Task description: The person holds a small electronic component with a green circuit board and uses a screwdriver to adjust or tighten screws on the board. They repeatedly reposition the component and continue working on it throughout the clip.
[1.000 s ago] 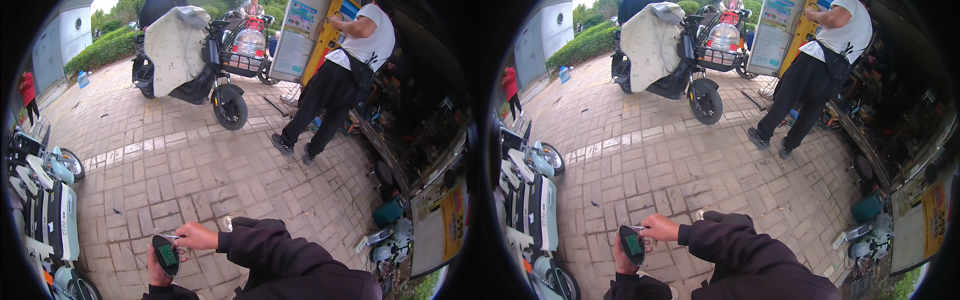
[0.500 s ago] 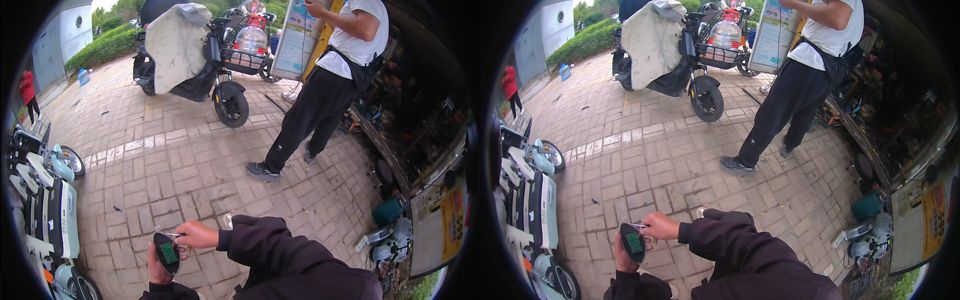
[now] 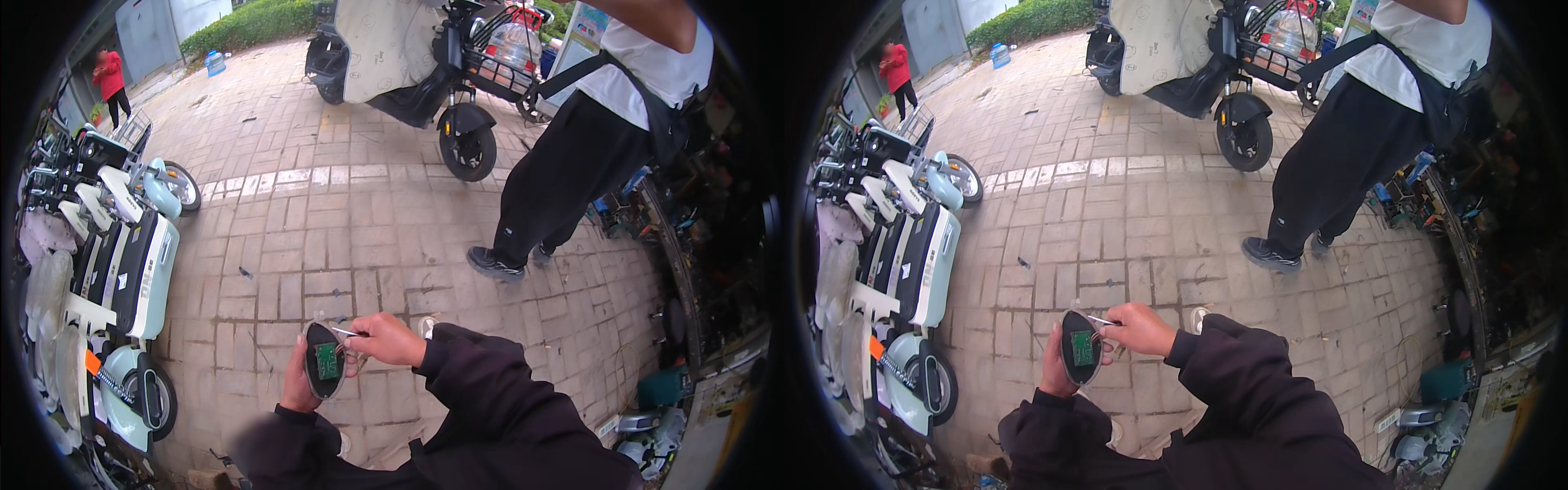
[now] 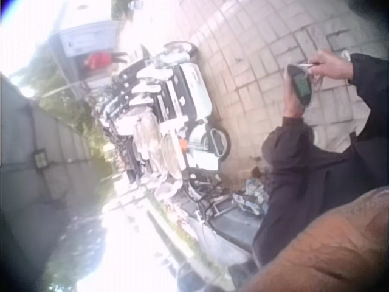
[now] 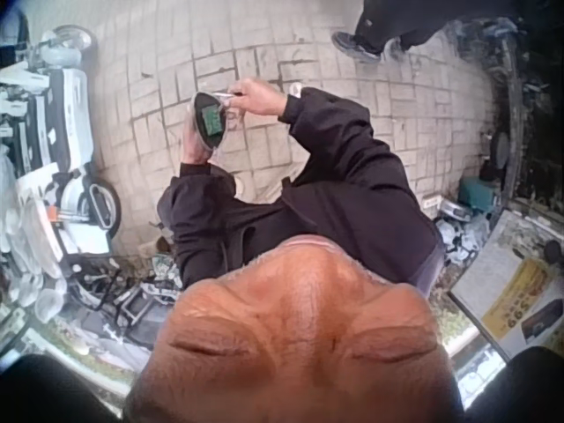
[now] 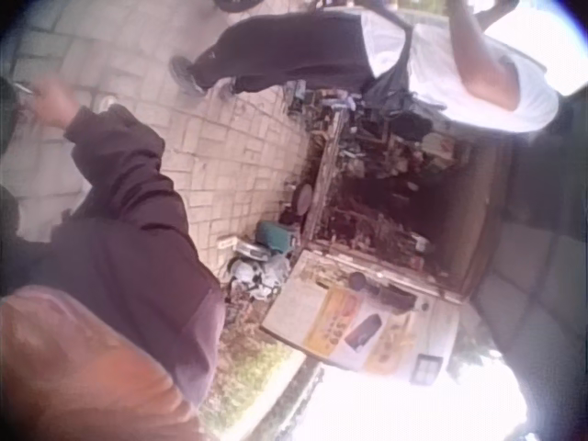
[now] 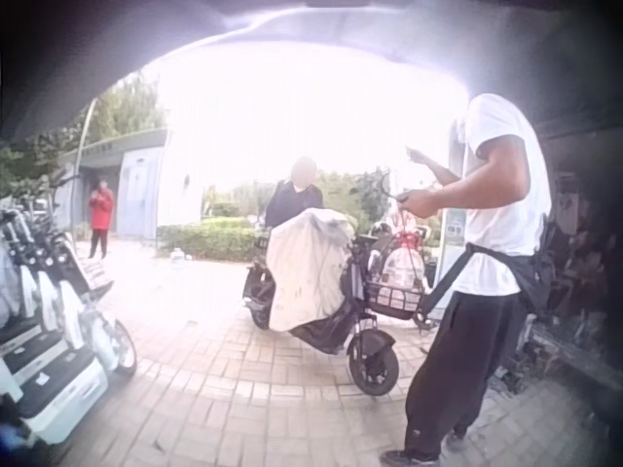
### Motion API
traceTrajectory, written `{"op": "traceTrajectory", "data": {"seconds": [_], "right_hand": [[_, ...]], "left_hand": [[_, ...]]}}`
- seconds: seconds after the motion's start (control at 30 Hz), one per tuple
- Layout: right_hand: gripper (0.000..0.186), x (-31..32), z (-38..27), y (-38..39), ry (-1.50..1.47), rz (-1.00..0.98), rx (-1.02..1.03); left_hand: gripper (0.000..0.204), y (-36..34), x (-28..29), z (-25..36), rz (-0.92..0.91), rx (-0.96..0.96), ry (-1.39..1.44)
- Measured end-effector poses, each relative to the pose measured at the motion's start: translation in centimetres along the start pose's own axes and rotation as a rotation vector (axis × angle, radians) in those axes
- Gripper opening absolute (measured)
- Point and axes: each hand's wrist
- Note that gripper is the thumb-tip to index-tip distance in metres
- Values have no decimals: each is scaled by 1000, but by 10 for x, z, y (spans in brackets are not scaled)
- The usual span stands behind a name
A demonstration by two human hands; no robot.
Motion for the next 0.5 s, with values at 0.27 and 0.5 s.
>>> {"op": "traceTrajectory", "data": {"seconds": [0.27, 0.5], "right_hand": [[25, 5, -5, 1, -20, -22, -1], [27, 4, 0, 0, 12, -20, -11]], "left_hand": [[76, -1, 1, 0, 34, -13, -1], [78, -1, 4, 0, -1, -5, -8]]}}
Point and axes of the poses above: each hand's wrist, its own y-axis away from the middle knuckle, its own x-axis out of the back of the hand, z = x × y, and after that the axes turned 4 degrees about y, right-handed
